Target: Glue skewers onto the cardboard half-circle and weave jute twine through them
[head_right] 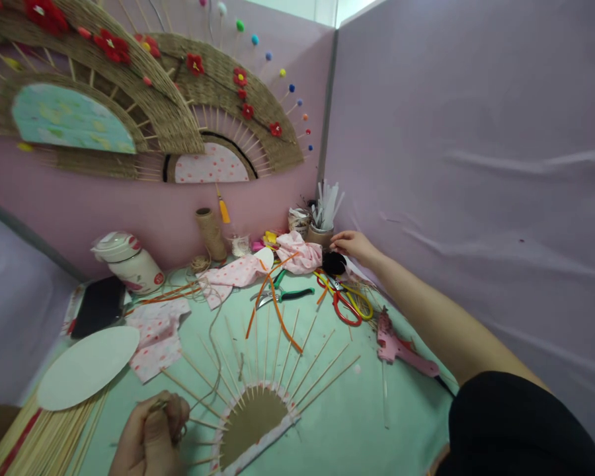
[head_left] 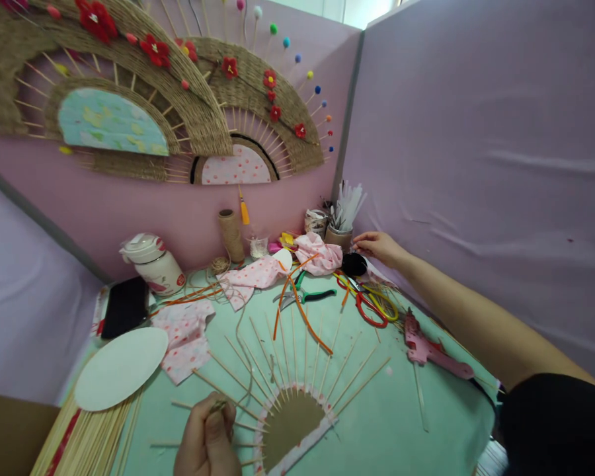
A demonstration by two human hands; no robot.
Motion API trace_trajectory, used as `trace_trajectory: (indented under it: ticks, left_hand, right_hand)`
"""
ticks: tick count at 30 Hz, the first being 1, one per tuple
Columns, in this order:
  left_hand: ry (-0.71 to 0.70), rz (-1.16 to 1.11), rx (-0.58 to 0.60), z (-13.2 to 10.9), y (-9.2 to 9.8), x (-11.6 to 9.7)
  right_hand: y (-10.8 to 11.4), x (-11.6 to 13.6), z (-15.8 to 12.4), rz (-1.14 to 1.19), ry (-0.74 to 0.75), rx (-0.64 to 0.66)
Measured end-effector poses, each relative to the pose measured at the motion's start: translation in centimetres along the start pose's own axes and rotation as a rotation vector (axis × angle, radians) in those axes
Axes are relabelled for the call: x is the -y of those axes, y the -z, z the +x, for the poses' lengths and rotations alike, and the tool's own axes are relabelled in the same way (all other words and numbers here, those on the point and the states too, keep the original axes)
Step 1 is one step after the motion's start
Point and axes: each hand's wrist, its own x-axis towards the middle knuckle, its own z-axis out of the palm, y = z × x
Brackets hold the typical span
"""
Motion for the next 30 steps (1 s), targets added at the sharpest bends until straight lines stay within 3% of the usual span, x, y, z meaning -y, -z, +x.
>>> trace_trajectory:
  ticks: [4, 10, 14, 18, 23, 30]
  left_hand:
    - [0.036, 0.023, -0.055, -0.3, -0.5, -0.8]
    - [-0.014, 0.03, -0.005, 0.1, 0.0, -0.6]
    - [-0.036, -0.018, 0.03, 0.4, 0.5, -0.1]
    - [-0.005, -0.175, 0.046, 0.7, 0.7, -0.6]
    - [0.082, -0.42, -0.041, 1.9, 0.8, -2.0]
    - [0.154, -0.583, -0.103, 3.4, 1.5, -2.4]
  right_hand:
    - [0.1, -0.1, -0.1, -0.21, 0.083, 0.02]
    - [0.3, -2.1, 0.1, -0.784, 0.189, 0.154]
    - [-0.2, -3.1, 0.4, -1.021, 0.236, 0.137]
    - [-0.7, -3.9, 1.2, -1.087, 0.257, 0.096]
    - [-0.8, -4.4, 1.4, -1.124, 0.261, 0.026]
    - [-0.5, -1.1, -2.7, -1.074, 0.377, -0.27]
